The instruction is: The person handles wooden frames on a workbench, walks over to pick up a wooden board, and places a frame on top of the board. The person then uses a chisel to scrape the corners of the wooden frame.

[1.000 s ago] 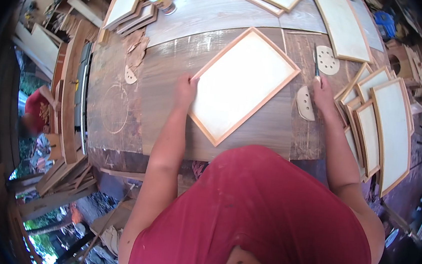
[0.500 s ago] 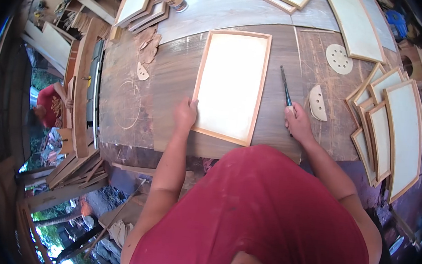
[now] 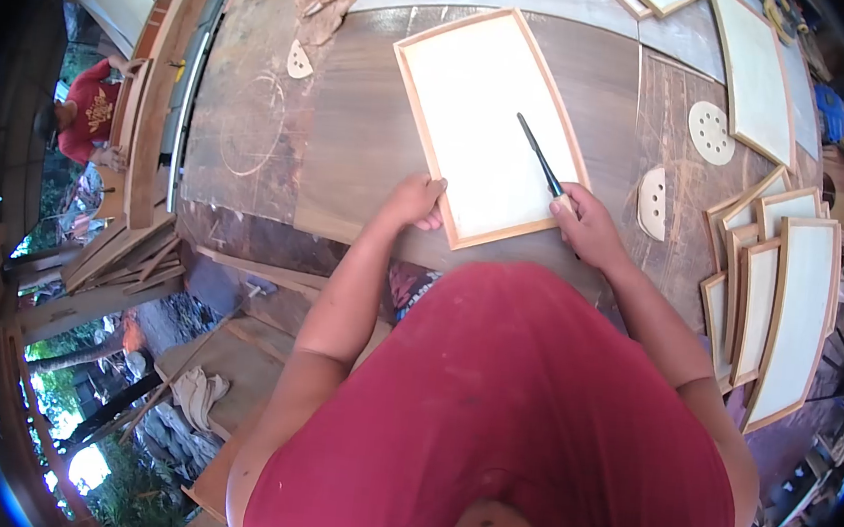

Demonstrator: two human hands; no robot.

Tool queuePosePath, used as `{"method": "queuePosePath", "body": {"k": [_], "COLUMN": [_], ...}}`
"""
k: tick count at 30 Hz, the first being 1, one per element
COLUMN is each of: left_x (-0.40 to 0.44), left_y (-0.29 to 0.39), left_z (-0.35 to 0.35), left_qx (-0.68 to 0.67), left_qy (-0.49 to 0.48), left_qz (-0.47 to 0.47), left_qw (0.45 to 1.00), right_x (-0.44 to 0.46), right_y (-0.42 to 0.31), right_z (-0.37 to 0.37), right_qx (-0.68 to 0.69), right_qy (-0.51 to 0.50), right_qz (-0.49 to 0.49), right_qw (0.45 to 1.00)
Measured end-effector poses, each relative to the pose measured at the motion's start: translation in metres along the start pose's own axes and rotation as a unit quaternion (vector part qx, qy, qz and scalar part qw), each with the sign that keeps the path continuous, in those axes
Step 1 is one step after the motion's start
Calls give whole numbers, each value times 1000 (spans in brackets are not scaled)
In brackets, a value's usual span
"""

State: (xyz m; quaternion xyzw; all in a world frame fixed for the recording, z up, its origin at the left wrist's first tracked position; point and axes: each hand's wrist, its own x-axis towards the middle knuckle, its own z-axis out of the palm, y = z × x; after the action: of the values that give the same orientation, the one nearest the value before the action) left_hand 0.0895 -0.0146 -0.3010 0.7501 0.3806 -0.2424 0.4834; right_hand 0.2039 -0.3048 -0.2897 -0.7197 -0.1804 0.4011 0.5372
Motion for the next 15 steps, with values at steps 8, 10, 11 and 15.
{"method": "queuePosePath", "body": {"k": [8,10,11,15], "left_x": [16,65,77,99], "left_y": [18,-10,-8,34], "left_z": [2,-8,-15,-36], "left_qx": [18,62,49,65], "left_qy": [12,210,252,317], "left_qz": [7,104,117,125], "left_qw": [1000,970,959,938], "right_x": [-6,-9,-12,-20], "right_y": [5,5,4,2], "right_z": [-14,-17,-18,-19], "right_qx": [-92,-99,-98,-123], "right_qy": [16,7,6,-49], "right_qz": [-28,-9,-4,4], "right_qw": [995,995,995,991]}}
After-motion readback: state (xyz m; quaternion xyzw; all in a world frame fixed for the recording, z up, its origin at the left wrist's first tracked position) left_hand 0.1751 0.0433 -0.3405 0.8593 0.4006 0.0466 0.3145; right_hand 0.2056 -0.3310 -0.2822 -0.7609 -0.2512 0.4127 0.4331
